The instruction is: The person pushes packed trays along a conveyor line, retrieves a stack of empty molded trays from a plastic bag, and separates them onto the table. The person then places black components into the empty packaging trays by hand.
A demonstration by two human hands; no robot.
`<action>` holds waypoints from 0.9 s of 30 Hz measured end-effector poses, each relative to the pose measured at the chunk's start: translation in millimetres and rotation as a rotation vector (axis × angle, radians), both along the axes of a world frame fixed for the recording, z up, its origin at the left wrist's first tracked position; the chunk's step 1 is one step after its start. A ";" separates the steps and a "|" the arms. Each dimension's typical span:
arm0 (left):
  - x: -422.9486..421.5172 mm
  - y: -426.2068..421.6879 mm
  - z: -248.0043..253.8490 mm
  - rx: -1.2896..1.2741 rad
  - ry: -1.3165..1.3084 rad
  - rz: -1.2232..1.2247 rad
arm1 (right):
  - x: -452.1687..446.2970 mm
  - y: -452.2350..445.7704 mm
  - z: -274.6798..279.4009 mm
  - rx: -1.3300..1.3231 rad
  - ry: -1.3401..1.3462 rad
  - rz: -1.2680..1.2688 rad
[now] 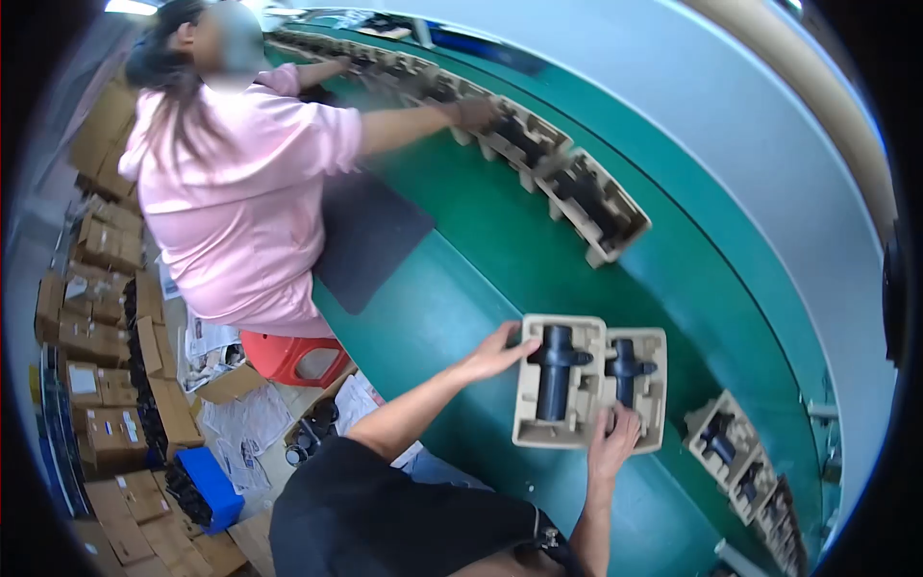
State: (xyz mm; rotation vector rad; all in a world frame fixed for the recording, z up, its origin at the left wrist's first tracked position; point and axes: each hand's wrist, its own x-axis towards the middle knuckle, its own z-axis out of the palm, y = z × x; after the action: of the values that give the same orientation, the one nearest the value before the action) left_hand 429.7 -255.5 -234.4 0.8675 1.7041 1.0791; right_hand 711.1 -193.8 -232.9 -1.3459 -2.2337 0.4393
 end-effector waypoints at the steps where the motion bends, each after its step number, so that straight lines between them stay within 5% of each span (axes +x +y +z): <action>1: 13.3 -17.4 24.5 -0.104 -0.005 -0.040 | 0.5 4.9 9.4 0.115 -0.057 0.016; 3: 52.0 -34.3 29.4 -0.218 -0.021 -0.149 | -3.9 1.8 24.9 0.215 -0.044 -0.296; 5: 68.3 -42.6 5.0 -0.036 -0.074 -0.028 | -0.1 -6.1 14.4 0.345 -0.014 -0.589; 8: 72.3 -40.1 -6.6 0.041 -0.120 0.039 | 21.6 -7.3 -88.5 -0.261 1.154 -0.720; 11: 76.8 -37.7 -39.1 0.035 -0.015 0.116 | 51.6 40.4 -126.8 -0.533 1.404 -0.802; 14: 65.9 -46.9 -33.5 -0.143 -0.004 0.169 | 69.8 109.3 -88.6 -0.418 1.203 -0.848; 17: 57.9 -57.7 -21.7 -0.201 0.063 0.284 | 87.7 196.2 -106.6 -0.296 0.965 -0.764; 18: 54.9 -61.5 -24.4 -0.207 0.072 0.254 | 93.3 225.1 -97.2 -0.454 0.786 -0.853; 20: 44.3 -71.3 -33.3 -0.113 0.071 0.342 | 82.8 266.0 -102.7 -0.365 0.762 -0.758; 23: 41.1 -82.7 -38.4 -0.150 0.031 0.308 | 48.7 296.5 -108.3 -0.117 0.375 -0.794; 25: 37.7 -81.4 -41.9 -0.160 0.014 0.301 | 37.1 305.9 -99.4 -0.432 0.225 -0.721; 27: 39.8 -81.5 -36.1 -0.120 -0.039 0.310 | 37.2 304.9 -98.6 -0.581 0.373 -0.595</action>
State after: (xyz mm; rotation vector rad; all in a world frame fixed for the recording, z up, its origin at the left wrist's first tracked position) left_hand 469.5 -336.9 -270.5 0.5136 1.8902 1.1729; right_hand 748.3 111.1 -331.5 -1.9292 -1.3542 1.0538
